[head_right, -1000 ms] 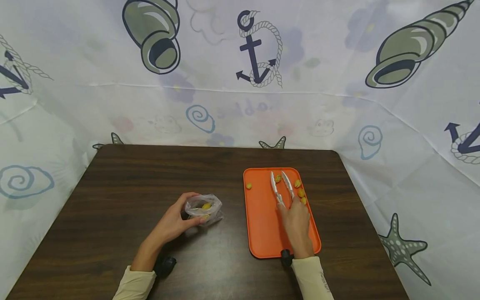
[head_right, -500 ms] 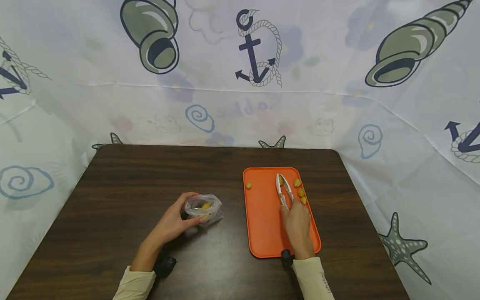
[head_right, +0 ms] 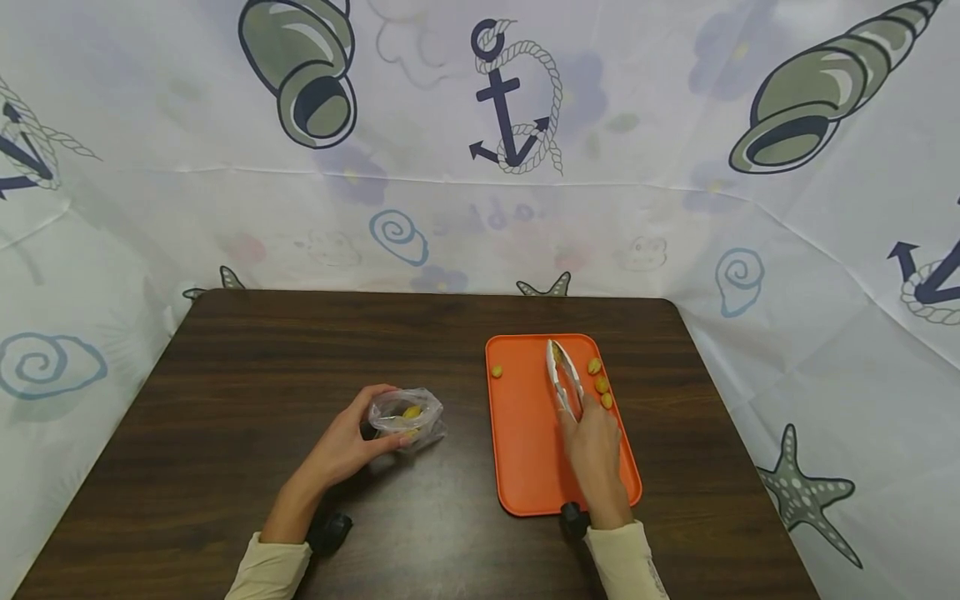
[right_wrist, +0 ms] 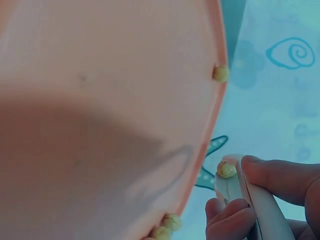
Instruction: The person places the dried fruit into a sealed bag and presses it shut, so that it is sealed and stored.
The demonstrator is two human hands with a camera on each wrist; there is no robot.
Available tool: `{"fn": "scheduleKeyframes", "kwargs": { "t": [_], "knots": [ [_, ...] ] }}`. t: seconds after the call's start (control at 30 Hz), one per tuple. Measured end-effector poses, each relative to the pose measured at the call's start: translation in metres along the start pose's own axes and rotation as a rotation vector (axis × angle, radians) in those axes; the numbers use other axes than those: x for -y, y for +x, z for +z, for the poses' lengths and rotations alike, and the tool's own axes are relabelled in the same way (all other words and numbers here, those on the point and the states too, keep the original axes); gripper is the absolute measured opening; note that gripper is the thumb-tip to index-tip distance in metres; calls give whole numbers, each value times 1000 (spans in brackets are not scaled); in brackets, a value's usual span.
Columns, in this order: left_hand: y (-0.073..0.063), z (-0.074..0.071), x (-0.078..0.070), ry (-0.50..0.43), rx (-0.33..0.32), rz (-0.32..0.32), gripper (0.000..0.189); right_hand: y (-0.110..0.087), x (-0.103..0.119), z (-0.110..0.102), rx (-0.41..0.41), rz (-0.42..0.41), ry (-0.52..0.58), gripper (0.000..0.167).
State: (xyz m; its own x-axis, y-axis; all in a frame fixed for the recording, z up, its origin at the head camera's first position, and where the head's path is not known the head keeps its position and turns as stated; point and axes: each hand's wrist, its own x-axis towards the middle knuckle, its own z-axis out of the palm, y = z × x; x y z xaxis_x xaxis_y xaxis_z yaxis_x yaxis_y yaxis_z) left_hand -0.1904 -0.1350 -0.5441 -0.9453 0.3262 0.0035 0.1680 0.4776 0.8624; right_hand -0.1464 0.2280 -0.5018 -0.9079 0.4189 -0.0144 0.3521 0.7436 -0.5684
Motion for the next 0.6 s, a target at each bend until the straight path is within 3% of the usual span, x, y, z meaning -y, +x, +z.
{"fn": "scheduleKeyframes", "kwargs": {
  "t": [0.6],
  "knots": [
    [0,1,3,10,3,-3,81,-19,23,-15,-58,-86,26,36]
  ]
}}
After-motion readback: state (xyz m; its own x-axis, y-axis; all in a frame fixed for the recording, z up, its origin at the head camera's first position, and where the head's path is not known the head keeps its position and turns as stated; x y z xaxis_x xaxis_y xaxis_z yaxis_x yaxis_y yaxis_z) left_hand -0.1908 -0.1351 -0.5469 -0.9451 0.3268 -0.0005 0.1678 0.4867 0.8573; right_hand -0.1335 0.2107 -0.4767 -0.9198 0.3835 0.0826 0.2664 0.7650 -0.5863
